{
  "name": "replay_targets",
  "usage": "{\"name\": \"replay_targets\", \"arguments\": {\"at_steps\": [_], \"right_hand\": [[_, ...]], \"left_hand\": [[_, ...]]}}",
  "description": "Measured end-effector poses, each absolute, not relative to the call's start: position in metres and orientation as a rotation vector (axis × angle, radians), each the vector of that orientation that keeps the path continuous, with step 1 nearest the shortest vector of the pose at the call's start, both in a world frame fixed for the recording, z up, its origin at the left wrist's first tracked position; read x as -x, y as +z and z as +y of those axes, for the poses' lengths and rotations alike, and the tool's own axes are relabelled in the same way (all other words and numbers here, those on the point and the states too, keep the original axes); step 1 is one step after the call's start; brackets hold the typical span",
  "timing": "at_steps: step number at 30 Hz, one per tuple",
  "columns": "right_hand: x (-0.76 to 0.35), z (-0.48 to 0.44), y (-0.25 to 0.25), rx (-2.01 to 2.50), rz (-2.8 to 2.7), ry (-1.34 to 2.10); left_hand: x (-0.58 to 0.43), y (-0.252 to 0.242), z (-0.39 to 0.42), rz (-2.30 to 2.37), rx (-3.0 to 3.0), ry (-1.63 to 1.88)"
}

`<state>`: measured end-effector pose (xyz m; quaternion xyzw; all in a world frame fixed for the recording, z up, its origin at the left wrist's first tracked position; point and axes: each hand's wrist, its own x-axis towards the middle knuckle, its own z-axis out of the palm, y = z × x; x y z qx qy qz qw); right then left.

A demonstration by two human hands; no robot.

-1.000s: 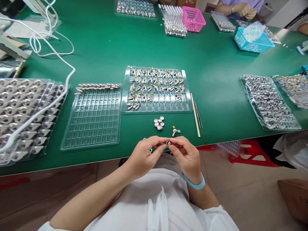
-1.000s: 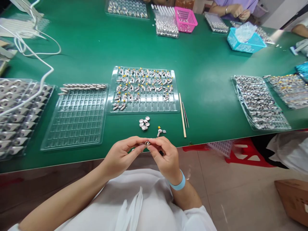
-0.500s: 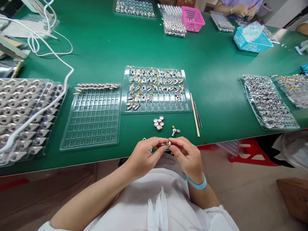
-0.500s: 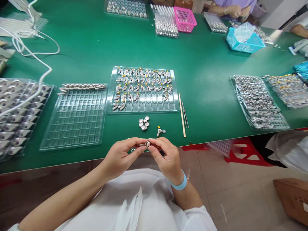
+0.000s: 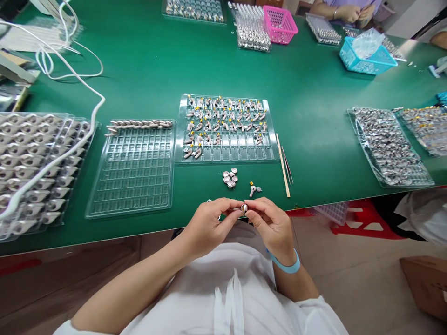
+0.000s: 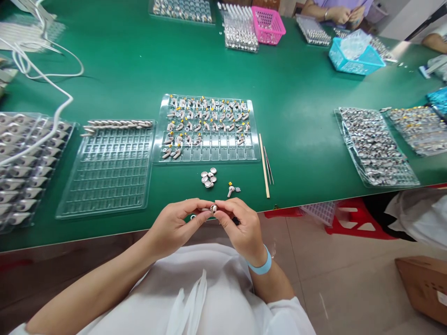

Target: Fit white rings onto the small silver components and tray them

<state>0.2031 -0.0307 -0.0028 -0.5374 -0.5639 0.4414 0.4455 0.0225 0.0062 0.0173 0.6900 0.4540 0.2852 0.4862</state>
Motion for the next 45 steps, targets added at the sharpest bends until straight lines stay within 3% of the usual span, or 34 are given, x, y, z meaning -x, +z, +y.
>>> {"name": "replay_targets", "arguments": {"at_steps": [24,33,45], "right_hand": [[-0.207,-0.031,-0.002,1.227,-1.415,1.203],[-0.207,-0.027,0.001,1.166,-1.600,0.992],[-0.203,-0.029,-0.003,1.201,-1.516,1.073]], "left_hand": [[-0.022,0.012,0.011,1.112,-1.367,0.698],[-0.022,0.011,0.015,0.936,-0.942,0.648],[-0.023,0.009,0.015,0.950,-0.858,0.661]]}}
